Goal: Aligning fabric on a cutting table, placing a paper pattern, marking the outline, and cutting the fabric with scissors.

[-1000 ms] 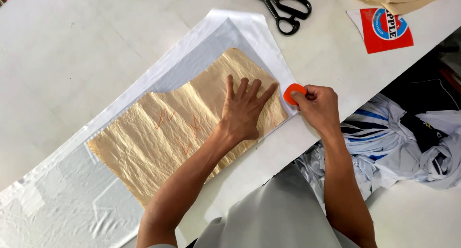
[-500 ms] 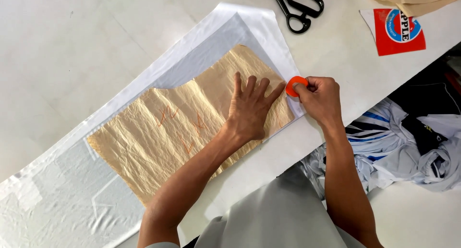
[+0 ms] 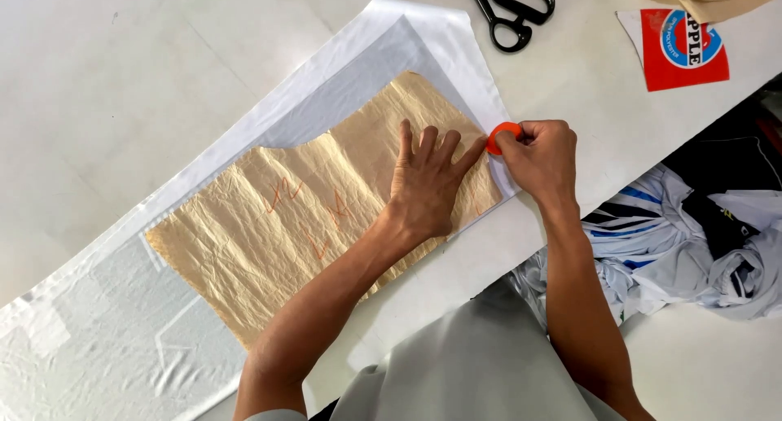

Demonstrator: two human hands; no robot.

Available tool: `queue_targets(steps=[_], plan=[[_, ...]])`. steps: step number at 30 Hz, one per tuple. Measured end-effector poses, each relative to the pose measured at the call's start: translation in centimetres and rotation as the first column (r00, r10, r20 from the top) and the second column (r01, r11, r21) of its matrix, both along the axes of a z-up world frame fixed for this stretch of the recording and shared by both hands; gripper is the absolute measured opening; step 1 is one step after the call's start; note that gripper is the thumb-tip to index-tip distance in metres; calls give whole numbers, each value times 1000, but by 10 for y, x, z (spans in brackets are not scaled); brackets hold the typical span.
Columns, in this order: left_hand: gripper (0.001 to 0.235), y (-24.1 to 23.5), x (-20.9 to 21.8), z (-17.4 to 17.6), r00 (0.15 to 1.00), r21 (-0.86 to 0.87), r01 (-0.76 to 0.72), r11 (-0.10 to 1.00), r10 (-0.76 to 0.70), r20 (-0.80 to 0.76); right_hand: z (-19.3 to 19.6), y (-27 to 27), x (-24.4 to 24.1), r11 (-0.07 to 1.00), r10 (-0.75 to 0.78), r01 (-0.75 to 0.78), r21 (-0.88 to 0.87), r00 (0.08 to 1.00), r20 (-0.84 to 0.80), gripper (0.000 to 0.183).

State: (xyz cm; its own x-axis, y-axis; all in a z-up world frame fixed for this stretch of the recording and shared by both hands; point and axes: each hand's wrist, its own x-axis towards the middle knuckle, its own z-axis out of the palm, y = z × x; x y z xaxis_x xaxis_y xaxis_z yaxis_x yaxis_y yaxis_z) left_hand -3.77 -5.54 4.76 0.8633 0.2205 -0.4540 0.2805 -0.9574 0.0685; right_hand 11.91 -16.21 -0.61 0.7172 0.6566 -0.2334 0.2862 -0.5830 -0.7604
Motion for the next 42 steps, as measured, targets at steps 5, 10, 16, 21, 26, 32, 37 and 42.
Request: queue_targets(steps=[5,10,16,21,26,32,37,42], plan=[[119,1,0,0,1000,-3,13,1000,-14,-16,-18,3,-3,999,-48,47,17,993,112,30],[120,2,0,6,1000,-17,-4,1000,4,8,-3,1,-19,952,-256,122,280,818,515,31],[119,-4,-6,-30,986,198,8,980,-41,164,5,-67,44,783,-598,436,443,724,345,46],[137,0,-1,-28,991,149,29,988,-48,125,-30,-86,47,833,-544,426,353,746,383,44],[152,1,1,-27,992,186,58,981,-78,101,-24,-78,40,902,-431,286,323,641,635,34],[143,6,2,-16,992,98,71,993,-81,96,2,-70,29,909,-410,215,358,623,666,39],[123,12,-1,17,979,-210,4,978,40,202,1,-71,30,866,-478,244,437,662,577,30],[59,14,-10,11,880,-233,-108,966,202,429,-12,-78,36,890,-438,223,398,664,606,24]])
